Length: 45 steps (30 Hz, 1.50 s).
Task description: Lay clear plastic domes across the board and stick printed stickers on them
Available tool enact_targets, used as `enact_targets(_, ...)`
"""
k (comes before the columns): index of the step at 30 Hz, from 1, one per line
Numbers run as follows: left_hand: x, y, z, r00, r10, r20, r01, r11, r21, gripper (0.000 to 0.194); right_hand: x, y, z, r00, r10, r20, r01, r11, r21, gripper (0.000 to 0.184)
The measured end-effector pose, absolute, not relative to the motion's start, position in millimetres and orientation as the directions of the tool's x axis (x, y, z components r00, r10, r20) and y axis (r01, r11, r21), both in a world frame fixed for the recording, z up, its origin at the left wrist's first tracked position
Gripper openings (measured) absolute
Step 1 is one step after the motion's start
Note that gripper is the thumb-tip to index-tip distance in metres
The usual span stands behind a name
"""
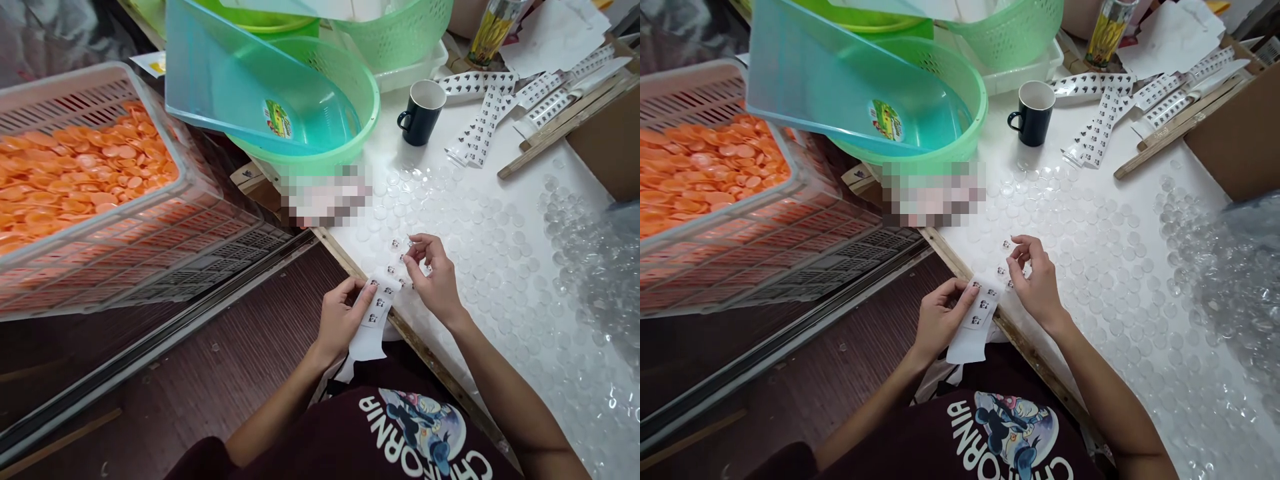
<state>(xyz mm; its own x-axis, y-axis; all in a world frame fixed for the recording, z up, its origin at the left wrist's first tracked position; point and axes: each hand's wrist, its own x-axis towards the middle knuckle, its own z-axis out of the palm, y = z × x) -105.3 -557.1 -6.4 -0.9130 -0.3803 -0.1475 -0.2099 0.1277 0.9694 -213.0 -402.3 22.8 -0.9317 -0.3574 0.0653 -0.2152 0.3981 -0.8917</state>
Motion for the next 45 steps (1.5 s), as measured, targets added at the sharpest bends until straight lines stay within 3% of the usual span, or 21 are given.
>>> enact_targets(3, -104.4, -556.2, -4.7, -0.913, -0.381, -0.145, -0.199, 0.108, 0.974, 0.025, -205.7, -394.1, 24.9, -0.944, -0.331, 0.004, -0.123, 0.339, -0.933, 0.028)
enact_targets(9, -102.4, -550.7, -3.0, -0.921, -0.367, -0.128, -0.178, 0.104, 0.979, 0.024, -181.1, -387.4, 25.3, -0.874, -0.479, -0.080, -0.066, 0.281, -0.957, 0.047)
enact_targets(18, -103.2, -549.9, 2.3, -0.957, -0.260, -0.129, -0.161, 0.105, 0.981, 0.022, -177.4, -380.6, 27.5, -0.847, -0.514, -0.134, -0.039, 0.311, -0.950, 0.036)
enact_targets(26, -104.2, -547.6, -5.6, -0.922, -0.319, -0.219, -0.241, 0.029, 0.970, 0.030, -173.0, -381.1, 22.1, -0.880, -0.467, 0.083, -0.291, 0.394, -0.872, 0.034)
enact_targets(31, -105.6, -548.8, -5.1, -0.924, -0.322, -0.207, -0.225, 0.020, 0.974, 0.029, -173.2, -384.9, 22.1, -0.858, -0.501, 0.112, -0.351, 0.414, -0.840, 0.040)
enact_targets(45, -105.9, -553.5, -4.7, -0.910, -0.363, -0.198, -0.227, 0.037, 0.973, 0.035, -174.7, -390.7, 12.6, -0.792, -0.537, 0.290, -0.545, 0.409, -0.732, 0.034)
